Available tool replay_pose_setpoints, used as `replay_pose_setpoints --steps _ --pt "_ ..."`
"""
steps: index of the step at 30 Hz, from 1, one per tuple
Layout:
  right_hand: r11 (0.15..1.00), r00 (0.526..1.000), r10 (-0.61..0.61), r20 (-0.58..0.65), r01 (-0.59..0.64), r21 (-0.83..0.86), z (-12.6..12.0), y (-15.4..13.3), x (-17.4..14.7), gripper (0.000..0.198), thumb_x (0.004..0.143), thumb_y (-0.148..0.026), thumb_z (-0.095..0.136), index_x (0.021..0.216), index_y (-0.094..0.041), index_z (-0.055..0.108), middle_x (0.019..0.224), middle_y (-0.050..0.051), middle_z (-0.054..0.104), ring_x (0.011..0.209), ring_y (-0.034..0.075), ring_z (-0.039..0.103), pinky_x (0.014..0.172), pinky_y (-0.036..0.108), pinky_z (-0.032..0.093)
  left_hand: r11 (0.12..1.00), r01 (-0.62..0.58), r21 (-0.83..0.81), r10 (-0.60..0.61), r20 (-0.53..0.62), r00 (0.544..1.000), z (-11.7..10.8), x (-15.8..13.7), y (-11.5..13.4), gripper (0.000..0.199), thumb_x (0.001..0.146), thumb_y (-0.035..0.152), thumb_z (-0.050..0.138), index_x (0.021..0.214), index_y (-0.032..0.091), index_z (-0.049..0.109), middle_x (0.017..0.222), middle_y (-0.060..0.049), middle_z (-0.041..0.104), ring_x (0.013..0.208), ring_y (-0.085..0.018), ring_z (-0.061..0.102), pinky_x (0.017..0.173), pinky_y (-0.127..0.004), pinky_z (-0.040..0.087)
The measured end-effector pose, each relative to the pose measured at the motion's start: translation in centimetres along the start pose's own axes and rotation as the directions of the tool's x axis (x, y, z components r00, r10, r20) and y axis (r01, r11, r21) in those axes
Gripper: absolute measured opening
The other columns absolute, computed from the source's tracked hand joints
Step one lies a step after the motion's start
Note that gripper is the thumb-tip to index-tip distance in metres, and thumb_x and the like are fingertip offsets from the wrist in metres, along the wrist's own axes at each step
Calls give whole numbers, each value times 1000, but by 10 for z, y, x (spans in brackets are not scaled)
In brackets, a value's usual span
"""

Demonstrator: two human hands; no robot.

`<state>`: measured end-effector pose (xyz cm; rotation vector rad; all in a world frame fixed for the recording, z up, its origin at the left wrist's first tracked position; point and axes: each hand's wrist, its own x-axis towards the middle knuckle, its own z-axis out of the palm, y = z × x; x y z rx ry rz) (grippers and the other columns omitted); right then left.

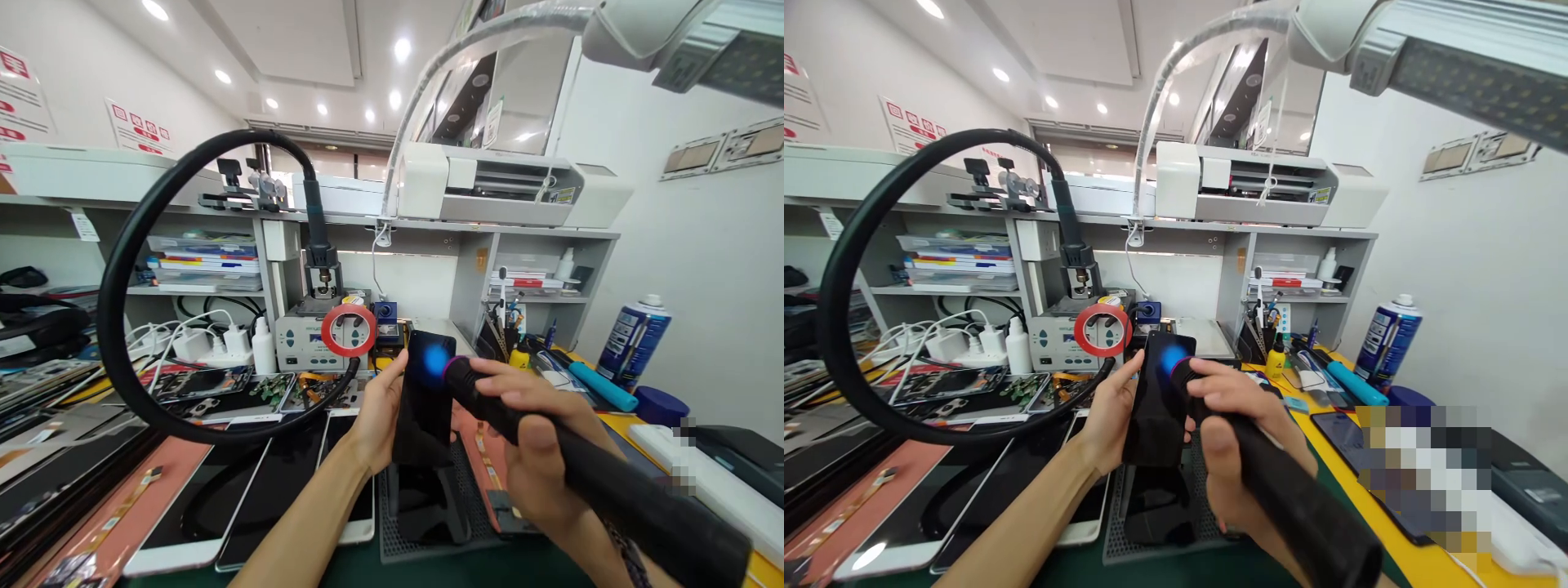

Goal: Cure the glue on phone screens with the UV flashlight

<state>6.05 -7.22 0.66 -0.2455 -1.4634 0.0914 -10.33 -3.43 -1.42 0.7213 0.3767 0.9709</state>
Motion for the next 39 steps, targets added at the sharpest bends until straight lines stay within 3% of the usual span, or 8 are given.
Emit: replay_pose_setpoints --steps 4,8,12,17,24,27,33,39 --pt "979 966 203 -157 -197 56 2 9 9 25 98 -35 53 83 -18 63 83 5 69 94 27 72 75 41 61 996 48 69 -46 -28 999 9 0 1 68 95 63 38 101 4 73 87 -20 74 73 -31 72 74 -43 56" --pt "882 848 469 -247 -464 81 4 14 16 33 92 -46 62 80 -15 63 88 10 71 85 28 73 38 23 47 996 77 49 -71 -121 990 14 0 1 69 95 64 33 95 6 72 81 -18 73 66 -28 71 67 -41 57" --pt "793 756 594 -276 -608 41 4 18 19 34 78 -46 78 86 -15 65 96 10 71 77 24 72 45 26 56 998 54 -31 -58 -131 990 10 4 -1 64 96 62 35 98 9 71 77 -15 71 66 -26 70 63 -37 57" --pt "638 625 770 -129 -756 144 2 23 23 37 71 -41 85 92 -15 68 97 9 70 88 26 72 57 32 64 996 29 -83 -47 -214 976 8 4 0 58 96 58 38 96 9 69 73 -13 70 63 -25 70 60 -36 57" --pt "239 288 956 61 -880 411 -8 39 38 37 56 -8 87 87 -9 68 99 11 69 101 25 68 81 35 67 993 97 -68 -110 -225 968 1 9 -5 58 94 60 38 100 10 68 75 -13 71 63 -28 70 61 -41 58" --pt "272 325 943 71 -876 399 -11 47 39 36 56 -9 88 86 -8 67 101 12 68 105 25 66 84 34 66 991 120 -60 -128 -158 979 -3 11 -8 60 94 61 37 102 10 67 84 -16 72 65 -28 70 64 -43 58" --pt "622 614 783 -98 -776 103 -9 66 29 50 71 -52 81 97 -12 63 92 7 66 81 21 68 49 28 62 977 214 -24 -215 -123 969 0 8 -6 56 96 60 36 99 12 67 81 -14 72 65 -27 71 65 -41 59" --pt "628 608 746 -272 -778 -17 -19 91 29 50 78 -68 66 81 -20 52 56 -5 46 41 12 49 32 24 40 911 405 73 -400 -76 913 -1 9 -8 63 93 66 39 96 11 67 77 -16 72 65 -29 72 63 -41 58"
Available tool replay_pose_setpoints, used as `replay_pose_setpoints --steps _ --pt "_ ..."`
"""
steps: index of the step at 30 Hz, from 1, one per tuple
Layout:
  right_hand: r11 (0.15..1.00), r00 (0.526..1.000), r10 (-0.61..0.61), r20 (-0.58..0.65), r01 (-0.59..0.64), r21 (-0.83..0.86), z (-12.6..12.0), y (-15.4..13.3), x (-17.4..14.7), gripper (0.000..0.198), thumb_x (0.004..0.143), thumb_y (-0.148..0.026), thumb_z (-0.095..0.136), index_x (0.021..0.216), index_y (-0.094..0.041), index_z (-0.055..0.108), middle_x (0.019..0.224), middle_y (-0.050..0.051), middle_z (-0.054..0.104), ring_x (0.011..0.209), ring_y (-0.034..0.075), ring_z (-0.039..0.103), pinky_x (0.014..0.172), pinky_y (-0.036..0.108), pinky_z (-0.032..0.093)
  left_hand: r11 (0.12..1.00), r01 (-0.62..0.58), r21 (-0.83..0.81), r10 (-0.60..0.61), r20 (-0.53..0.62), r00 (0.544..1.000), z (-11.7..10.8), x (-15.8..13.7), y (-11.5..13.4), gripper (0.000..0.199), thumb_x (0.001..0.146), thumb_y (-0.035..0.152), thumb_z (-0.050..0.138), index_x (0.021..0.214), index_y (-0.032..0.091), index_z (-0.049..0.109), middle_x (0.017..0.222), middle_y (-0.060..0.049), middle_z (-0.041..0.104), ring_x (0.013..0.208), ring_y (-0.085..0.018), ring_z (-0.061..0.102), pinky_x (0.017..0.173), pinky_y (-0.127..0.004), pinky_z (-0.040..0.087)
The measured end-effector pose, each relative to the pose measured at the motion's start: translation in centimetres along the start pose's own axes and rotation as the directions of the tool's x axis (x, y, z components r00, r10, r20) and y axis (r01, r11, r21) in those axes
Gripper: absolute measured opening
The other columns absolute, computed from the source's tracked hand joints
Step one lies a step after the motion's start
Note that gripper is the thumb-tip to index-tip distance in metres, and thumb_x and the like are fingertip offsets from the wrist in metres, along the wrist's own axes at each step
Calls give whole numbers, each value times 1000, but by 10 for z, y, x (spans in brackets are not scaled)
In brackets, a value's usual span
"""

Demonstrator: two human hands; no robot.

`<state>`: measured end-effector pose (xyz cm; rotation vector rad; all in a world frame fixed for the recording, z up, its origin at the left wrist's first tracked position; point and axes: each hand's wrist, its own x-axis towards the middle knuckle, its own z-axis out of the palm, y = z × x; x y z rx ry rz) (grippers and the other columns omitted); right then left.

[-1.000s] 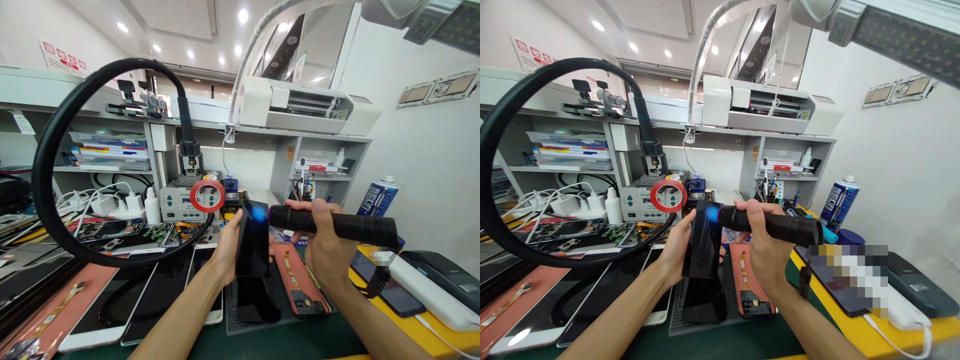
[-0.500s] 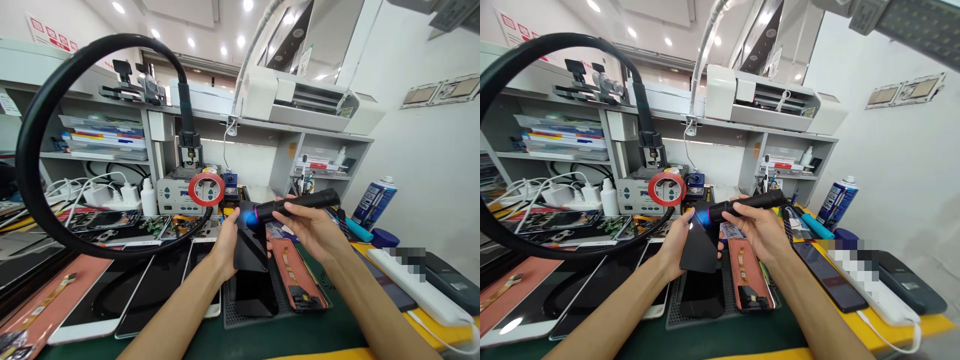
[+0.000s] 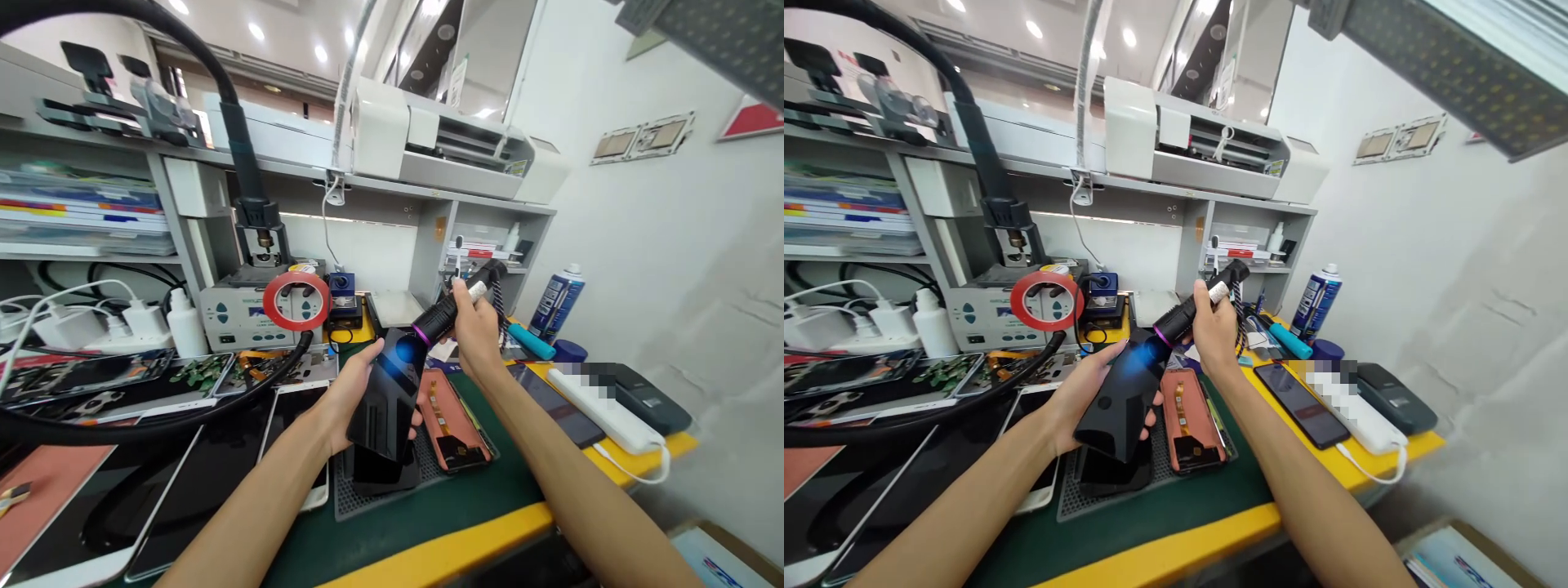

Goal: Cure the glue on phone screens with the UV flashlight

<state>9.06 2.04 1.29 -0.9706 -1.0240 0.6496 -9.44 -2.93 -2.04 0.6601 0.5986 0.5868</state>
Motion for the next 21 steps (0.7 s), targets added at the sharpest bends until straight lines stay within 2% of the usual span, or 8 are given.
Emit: replay_pose_setpoints --steps 3,8,13,17,21 --pt "999 998 36 -60 -37 -7 -2 2 6 46 79 -65 64 80 -22 48 53 -6 41 38 12 44 30 25 35 995 76 69 -78 36 996 -3 3 -2 68 89 72 42 97 10 68 80 -19 73 68 -30 72 65 -41 59" --pt "999 995 43 -92 -44 -7 -6 2 11 42 81 -62 62 81 -22 46 57 -5 44 42 11 43 33 24 33 996 40 82 -43 29 999 -3 4 -5 64 86 71 50 101 12 69 92 -19 74 74 -30 72 75 -44 59" --pt "999 994 -41 -98 39 -27 -6 5 10 44 81 -63 63 82 -22 48 61 -5 43 50 10 43 41 21 36 992 42 116 -42 -4 999 8 -1 -3 68 90 71 41 98 10 69 82 -19 74 66 -30 71 67 -42 58" --pt "998 997 -57 -45 55 -28 -5 6 5 45 83 -66 59 83 -22 48 60 -6 39 49 10 41 44 22 37 985 75 157 -66 -61 996 16 -5 -1 69 90 71 37 95 10 69 73 -18 72 61 -30 70 63 -40 57" --pt "986 989 -146 -32 143 -84 -6 3 1 45 84 -66 57 82 -21 50 62 -4 43 56 11 45 53 23 42 985 62 160 -57 -33 998 16 -6 0 70 92 70 33 94 10 69 71 -17 72 59 -29 70 63 -39 57"
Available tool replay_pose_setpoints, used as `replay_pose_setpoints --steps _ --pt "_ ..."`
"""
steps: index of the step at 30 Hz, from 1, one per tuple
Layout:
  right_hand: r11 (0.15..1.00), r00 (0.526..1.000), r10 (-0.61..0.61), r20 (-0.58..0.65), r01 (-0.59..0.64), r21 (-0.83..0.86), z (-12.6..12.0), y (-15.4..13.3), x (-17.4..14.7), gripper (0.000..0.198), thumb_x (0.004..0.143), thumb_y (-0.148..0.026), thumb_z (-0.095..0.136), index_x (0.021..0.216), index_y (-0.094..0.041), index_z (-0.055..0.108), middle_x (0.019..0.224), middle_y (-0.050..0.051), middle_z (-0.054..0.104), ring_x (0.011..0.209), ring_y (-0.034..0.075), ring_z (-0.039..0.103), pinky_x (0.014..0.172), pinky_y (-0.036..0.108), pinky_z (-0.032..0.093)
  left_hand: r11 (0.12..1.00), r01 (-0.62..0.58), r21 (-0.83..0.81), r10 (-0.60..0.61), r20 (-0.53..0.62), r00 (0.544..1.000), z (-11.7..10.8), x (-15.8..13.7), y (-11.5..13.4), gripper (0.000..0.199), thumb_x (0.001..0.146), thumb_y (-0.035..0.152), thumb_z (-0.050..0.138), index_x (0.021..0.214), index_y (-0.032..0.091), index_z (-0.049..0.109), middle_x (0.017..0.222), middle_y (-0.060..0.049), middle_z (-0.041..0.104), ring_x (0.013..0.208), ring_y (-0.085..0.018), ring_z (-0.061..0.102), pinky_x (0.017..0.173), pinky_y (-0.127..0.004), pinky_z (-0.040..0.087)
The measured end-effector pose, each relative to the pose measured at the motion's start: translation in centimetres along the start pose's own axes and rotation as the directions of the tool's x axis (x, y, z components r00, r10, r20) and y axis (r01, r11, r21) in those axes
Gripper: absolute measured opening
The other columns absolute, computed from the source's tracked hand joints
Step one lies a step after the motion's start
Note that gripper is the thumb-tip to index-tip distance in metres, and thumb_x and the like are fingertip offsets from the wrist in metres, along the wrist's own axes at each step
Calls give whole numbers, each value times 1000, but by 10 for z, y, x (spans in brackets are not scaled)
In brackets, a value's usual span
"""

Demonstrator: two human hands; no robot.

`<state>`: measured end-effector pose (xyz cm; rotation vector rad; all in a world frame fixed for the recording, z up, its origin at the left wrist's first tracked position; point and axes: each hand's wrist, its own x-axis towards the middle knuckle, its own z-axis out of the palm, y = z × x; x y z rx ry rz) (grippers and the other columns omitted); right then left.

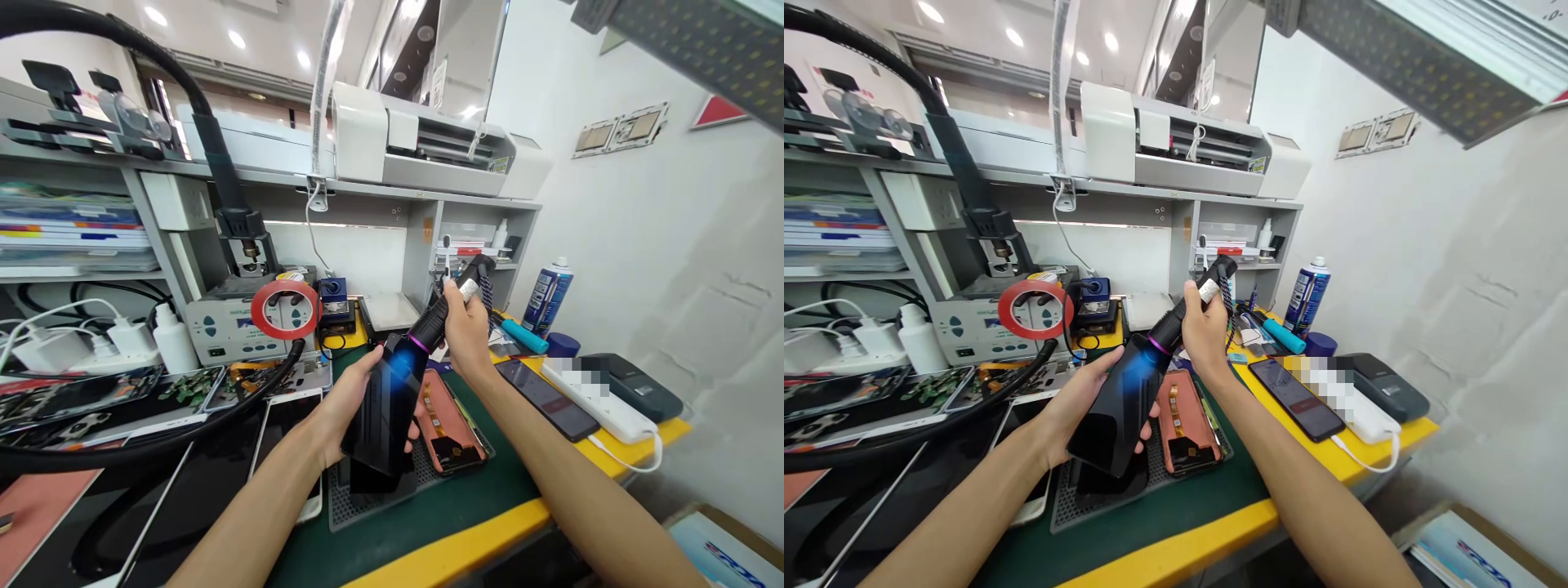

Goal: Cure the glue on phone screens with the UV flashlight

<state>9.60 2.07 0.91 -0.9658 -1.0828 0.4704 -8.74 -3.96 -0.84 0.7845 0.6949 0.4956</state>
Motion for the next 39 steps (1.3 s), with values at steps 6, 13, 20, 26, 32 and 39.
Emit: replay_pose_setpoints --steps 6,13,20,26,32,39 --pt "998 998 -59 -22 58 -18 4 -5 -8 45 86 -66 54 86 -21 52 64 -3 48 61 13 49 59 25 44 1000 6 -2 -6 -57 998 -5 6 -3 67 86 73 44 90 11 68 73 -17 72 62 -27 70 63 -37 58" --pt "961 975 -215 52 221 -170 8 -14 -32 38 90 -56 57 88 -18 56 77 0 59 73 14 54 68 26 44 998 -38 -55 31 -122 992 -6 11 -6 45 93 46 45 91 8 68 71 -16 72 57 -23 69 58 -33 57" --pt "913 941 -271 203 318 -257 10 -7 -52 34 92 -52 55 101 -20 61 94 5 66 88 21 62 79 32 48 979 -120 -167 102 -108 989 -1 5 -3 59 93 62 40 94 12 70 69 -14 72 62 -28 71 59 -39 58" --pt "801 855 -414 312 505 -322 9 -9 -67 26 93 -46 56 103 -22 57 105 6 64 102 21 60 88 33 49 972 -134 -192 123 -69 990 -5 10 -8 59 94 62 39 98 12 72 70 -13 72 65 -29 72 62 -40 59" --pt "815 858 -412 308 498 -297 10 -11 -70 25 92 -47 56 98 -22 54 96 5 64 94 20 61 83 32 49 970 -151 -189 134 -101 986 -8 12 -8 60 93 63 41 100 11 71 71 -13 73 66 -29 72 65 -42 59" --pt "810 842 -422 336 517 -278 11 -11 -69 23 94 -44 54 101 -22 53 99 5 66 93 20 63 81 31 49 968 -153 -199 120 -166 979 -4 10 -6 57 93 61 43 101 11 71 73 -12 74 66 -28 72 63 -40 59"
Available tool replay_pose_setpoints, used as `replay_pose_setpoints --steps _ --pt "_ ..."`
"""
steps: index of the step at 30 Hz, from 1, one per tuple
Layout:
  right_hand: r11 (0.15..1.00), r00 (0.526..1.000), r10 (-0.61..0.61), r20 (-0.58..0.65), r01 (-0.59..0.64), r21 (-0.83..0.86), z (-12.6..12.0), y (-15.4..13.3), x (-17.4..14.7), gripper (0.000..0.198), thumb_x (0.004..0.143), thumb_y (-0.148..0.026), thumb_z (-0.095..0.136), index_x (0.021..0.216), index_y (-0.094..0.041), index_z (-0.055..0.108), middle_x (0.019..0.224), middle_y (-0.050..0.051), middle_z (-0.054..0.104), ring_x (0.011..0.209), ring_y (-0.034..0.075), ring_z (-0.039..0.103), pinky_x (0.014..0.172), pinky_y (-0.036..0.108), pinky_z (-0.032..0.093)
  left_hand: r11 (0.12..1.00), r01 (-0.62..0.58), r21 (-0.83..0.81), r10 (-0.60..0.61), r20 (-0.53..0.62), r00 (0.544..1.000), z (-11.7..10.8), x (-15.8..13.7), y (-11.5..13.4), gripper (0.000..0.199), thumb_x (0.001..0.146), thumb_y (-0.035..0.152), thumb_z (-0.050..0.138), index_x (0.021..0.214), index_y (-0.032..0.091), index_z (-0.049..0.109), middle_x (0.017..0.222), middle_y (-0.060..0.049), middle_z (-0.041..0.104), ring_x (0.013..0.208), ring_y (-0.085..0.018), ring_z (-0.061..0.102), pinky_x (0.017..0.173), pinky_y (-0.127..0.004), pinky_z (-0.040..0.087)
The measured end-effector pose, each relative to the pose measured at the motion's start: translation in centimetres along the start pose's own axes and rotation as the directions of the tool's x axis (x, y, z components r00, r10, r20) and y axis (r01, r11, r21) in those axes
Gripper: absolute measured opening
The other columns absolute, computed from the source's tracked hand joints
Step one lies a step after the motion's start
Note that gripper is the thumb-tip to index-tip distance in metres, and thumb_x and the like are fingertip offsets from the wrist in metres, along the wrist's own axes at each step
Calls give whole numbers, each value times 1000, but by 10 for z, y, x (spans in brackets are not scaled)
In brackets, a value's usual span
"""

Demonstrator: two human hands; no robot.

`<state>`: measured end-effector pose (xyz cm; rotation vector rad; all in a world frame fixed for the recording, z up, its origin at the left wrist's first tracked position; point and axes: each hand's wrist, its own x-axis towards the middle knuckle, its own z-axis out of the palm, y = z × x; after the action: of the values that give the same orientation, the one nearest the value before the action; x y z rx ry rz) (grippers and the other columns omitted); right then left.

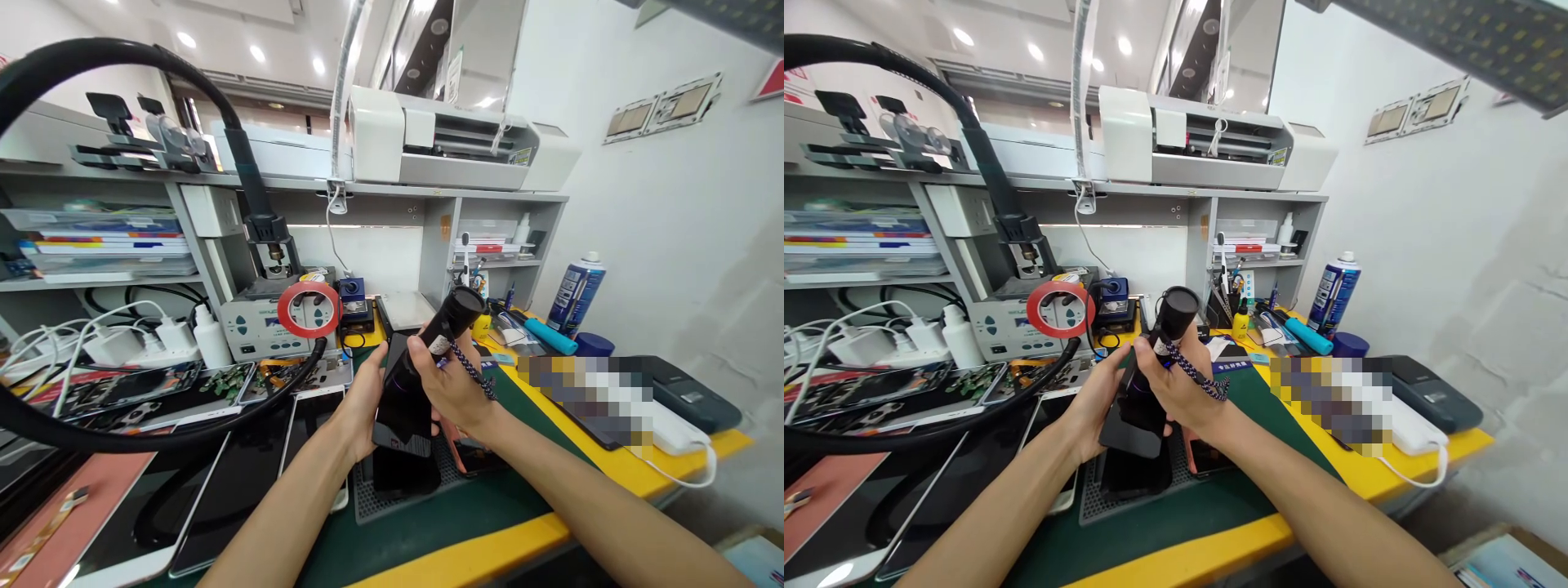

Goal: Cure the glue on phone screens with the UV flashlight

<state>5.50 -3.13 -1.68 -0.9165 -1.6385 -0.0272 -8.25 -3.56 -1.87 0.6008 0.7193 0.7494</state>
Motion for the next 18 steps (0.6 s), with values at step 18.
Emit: replay_pose_setpoints --steps 18 --pt "993 997 3 -82 -12 -118 1 3 1 32 92 -51 54 100 -21 60 105 8 64 103 24 60 88 36 49 1000 9 -11 -9 61 998 2 -3 1 67 94 67 35 102 10 70 81 -13 75 70 -27 73 65 -36 58"
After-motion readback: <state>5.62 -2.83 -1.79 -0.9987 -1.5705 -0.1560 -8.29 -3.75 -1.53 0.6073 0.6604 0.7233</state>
